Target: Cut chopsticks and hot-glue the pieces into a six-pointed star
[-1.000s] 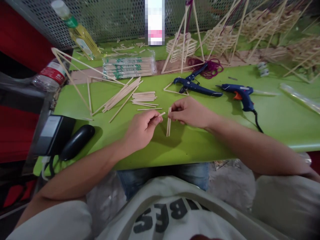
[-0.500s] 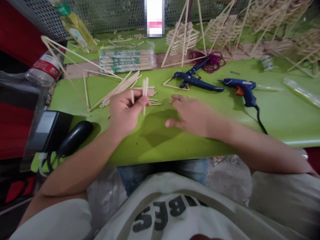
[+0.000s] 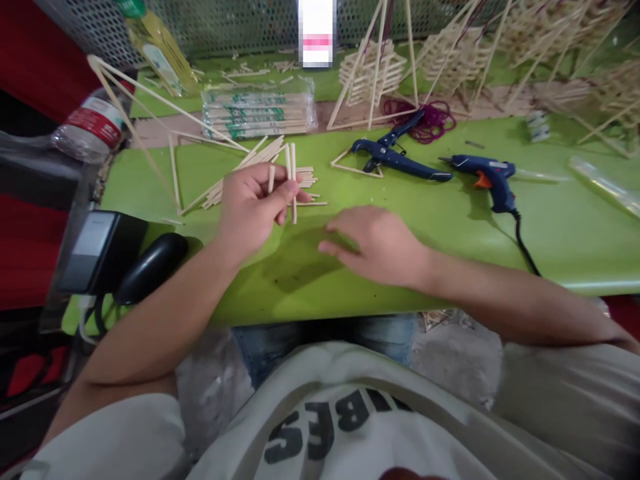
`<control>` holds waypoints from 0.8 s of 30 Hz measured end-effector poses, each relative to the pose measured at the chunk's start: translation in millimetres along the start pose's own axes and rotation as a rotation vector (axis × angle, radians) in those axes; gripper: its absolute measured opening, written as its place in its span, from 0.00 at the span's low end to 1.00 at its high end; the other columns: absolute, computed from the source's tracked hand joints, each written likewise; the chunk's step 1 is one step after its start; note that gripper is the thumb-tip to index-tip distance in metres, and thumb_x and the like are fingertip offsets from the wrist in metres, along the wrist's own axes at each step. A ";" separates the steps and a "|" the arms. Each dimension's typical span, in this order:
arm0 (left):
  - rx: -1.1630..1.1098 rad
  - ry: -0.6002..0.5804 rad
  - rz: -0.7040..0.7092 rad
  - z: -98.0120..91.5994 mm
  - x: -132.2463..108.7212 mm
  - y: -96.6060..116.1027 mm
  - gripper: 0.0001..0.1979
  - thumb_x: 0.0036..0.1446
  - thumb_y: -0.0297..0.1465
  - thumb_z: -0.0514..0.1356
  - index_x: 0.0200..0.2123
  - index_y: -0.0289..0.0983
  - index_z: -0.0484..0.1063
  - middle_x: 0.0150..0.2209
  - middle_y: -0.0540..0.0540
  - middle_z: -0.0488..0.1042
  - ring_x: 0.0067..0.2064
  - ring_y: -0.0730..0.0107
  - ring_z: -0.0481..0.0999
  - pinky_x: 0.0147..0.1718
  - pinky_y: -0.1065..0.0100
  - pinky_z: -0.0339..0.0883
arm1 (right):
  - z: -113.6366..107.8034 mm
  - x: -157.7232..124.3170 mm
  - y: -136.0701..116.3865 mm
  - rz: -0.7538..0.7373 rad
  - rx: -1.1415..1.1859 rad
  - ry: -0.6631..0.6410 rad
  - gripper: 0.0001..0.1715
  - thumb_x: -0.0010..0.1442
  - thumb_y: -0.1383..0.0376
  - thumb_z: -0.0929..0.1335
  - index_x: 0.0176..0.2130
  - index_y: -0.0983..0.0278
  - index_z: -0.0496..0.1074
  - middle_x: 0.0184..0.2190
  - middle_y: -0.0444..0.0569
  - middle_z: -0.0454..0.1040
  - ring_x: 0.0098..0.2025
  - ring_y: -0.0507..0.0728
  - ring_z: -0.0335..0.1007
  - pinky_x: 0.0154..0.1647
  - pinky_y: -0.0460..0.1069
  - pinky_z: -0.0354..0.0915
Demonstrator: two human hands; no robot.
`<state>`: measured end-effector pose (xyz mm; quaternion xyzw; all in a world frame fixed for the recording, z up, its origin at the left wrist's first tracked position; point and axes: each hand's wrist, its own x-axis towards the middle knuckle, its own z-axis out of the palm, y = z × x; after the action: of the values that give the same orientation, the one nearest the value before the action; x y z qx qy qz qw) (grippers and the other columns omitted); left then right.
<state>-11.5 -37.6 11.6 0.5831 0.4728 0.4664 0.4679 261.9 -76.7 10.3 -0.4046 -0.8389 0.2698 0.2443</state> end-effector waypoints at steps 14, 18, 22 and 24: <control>0.145 -0.194 0.029 31.6 -27.0 -0.3 0.27 0.69 0.57 0.82 0.33 0.40 0.87 0.27 0.50 0.77 0.29 0.71 0.70 0.31 0.66 0.62 | 15.1 9.9 -0.3 0.066 0.444 0.331 0.11 0.76 0.52 0.82 0.45 0.55 0.94 0.41 0.50 0.87 0.36 0.56 0.75 0.37 0.54 0.69; 0.288 -0.164 0.111 27.8 -26.6 -0.1 0.28 0.71 0.57 0.80 0.31 0.40 0.86 0.26 0.50 0.73 0.31 0.69 0.67 0.32 0.63 0.57 | 7.3 9.3 0.8 0.014 0.362 0.316 0.10 0.79 0.57 0.79 0.44 0.57 0.93 0.39 0.49 0.87 0.38 0.57 0.78 0.41 0.54 0.71; 0.223 -0.211 0.028 25.2 -27.8 -3.1 0.24 0.73 0.56 0.80 0.53 0.41 0.93 0.42 0.44 0.90 0.37 0.63 0.81 0.38 0.63 0.71 | -0.9 12.2 -3.4 0.118 0.442 0.277 0.14 0.78 0.53 0.81 0.41 0.58 0.92 0.36 0.48 0.86 0.37 0.57 0.77 0.38 0.53 0.70; 0.217 -0.245 0.007 25.3 -28.8 -5.2 0.24 0.73 0.53 0.80 0.57 0.41 0.93 0.49 0.42 0.93 0.42 0.60 0.86 0.42 0.63 0.76 | -1.8 14.8 -5.0 0.187 0.553 0.243 0.21 0.75 0.46 0.83 0.40 0.59 0.91 0.34 0.49 0.85 0.36 0.57 0.76 0.36 0.53 0.70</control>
<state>9.5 -68.1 0.4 0.6845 0.4577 0.3397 0.4544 252.1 -66.9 17.7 -0.4274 -0.6578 0.4585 0.4176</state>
